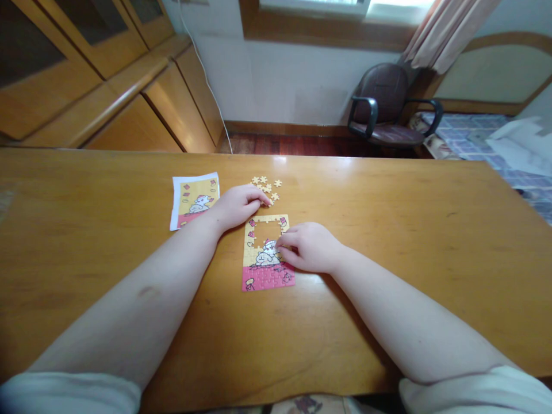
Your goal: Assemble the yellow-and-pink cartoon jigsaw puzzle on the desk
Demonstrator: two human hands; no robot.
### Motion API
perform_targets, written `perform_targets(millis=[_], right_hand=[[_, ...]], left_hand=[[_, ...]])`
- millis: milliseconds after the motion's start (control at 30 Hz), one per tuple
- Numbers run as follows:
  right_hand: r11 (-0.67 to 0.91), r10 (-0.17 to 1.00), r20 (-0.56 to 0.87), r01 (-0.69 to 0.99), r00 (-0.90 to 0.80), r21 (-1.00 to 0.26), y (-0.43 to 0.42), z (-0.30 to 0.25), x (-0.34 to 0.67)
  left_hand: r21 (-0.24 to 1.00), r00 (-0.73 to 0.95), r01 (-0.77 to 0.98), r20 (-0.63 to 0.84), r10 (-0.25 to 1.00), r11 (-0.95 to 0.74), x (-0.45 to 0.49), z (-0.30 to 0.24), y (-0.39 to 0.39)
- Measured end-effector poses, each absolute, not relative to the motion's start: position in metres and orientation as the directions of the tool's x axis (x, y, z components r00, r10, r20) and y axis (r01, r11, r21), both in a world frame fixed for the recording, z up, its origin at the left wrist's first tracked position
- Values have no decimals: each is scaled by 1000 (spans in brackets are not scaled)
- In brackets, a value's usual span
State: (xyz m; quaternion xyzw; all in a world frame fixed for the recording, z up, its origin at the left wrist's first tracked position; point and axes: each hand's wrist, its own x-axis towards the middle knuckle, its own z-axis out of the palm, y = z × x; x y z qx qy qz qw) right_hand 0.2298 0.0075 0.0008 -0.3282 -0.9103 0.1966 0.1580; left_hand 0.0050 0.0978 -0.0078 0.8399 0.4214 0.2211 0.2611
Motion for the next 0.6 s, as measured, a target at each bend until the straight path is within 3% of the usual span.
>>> perform_targets(millis=[467, 600], right_hand=[[681, 722, 226, 612, -654, -402, 8, -1, 233], [679, 714, 176, 609, -678, -409, 8, -1, 232]], left_hand=[[620, 556, 589, 154, 817, -518, 4, -10, 100], [628, 546, 588, 157, 823, -510, 5, -10, 99]])
